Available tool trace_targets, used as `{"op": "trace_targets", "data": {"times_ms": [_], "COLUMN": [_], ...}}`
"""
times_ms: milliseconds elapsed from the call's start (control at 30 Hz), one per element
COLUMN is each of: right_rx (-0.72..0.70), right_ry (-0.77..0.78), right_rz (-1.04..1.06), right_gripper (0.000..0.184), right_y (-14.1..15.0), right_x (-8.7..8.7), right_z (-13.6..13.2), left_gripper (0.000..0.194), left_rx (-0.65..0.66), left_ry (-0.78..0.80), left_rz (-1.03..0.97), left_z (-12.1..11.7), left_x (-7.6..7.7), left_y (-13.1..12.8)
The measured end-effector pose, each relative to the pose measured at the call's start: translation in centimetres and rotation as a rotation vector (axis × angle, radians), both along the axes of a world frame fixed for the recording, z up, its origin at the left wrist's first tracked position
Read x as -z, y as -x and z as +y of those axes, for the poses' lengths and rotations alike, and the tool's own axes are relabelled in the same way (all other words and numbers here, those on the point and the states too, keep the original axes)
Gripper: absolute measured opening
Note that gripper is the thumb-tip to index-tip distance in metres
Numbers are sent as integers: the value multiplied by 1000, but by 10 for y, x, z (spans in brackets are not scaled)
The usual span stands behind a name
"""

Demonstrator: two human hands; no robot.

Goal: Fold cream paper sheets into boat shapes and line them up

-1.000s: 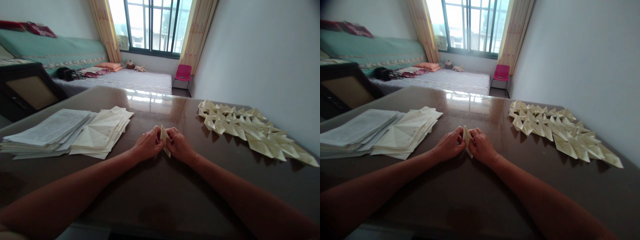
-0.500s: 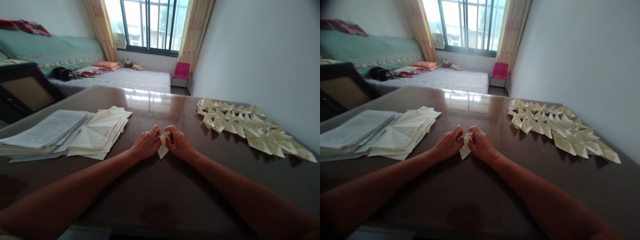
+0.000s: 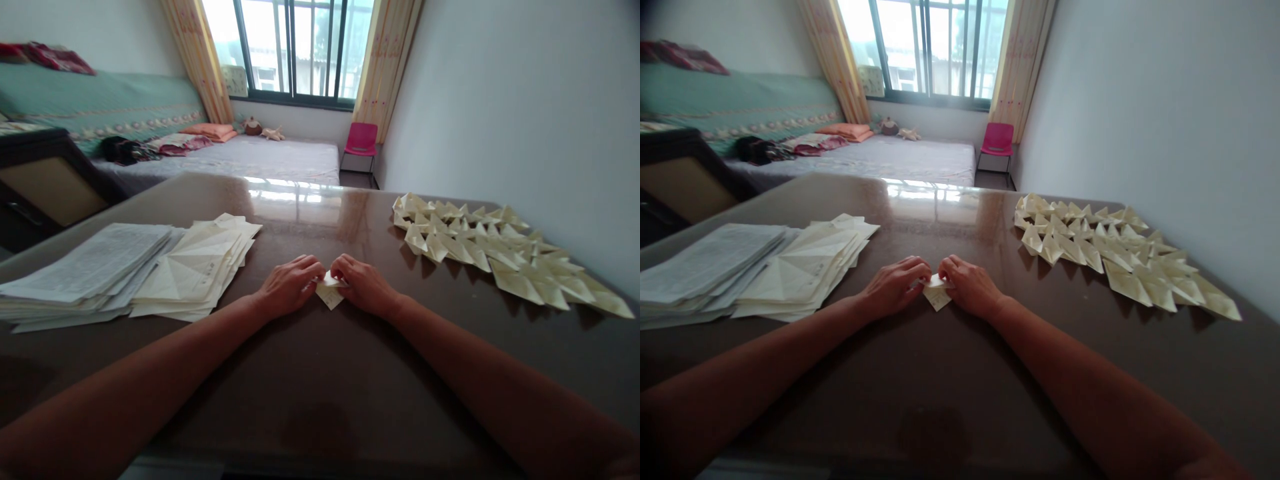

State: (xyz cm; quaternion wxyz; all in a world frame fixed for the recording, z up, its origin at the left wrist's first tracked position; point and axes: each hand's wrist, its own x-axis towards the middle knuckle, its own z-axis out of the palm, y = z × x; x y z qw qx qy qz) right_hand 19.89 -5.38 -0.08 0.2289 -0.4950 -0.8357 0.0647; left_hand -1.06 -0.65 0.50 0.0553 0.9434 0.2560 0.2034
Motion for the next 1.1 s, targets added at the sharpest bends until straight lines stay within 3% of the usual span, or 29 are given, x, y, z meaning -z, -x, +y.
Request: {"op": "trace_targets", "data": {"times_ms": [233, 567, 733, 833, 1100], "right_rx": [-168, -290, -268, -240, -175], "right_ry": [180, 271, 188, 95, -19], "right_rz": [14, 1, 62, 89, -229], "right_gripper": [20, 30, 28, 36, 50], "right_y": [-29, -47, -37, -28, -25], "right_x": [-11, -25, -26, -21, -7], "right_z": [10, 10, 7, 8, 5], "left_gripper": [20, 28, 26, 26, 25], "left_rx": [227, 287, 288, 292, 226], "left_ry": [8, -107, -158, -187, -256], "left_rz": [73, 170, 203, 213, 212], "left_z": [2, -4, -6, -5, -8], "left_x": [-4, -7, -10, -10, -10], "left_y": [4, 4, 4, 4, 4]}}
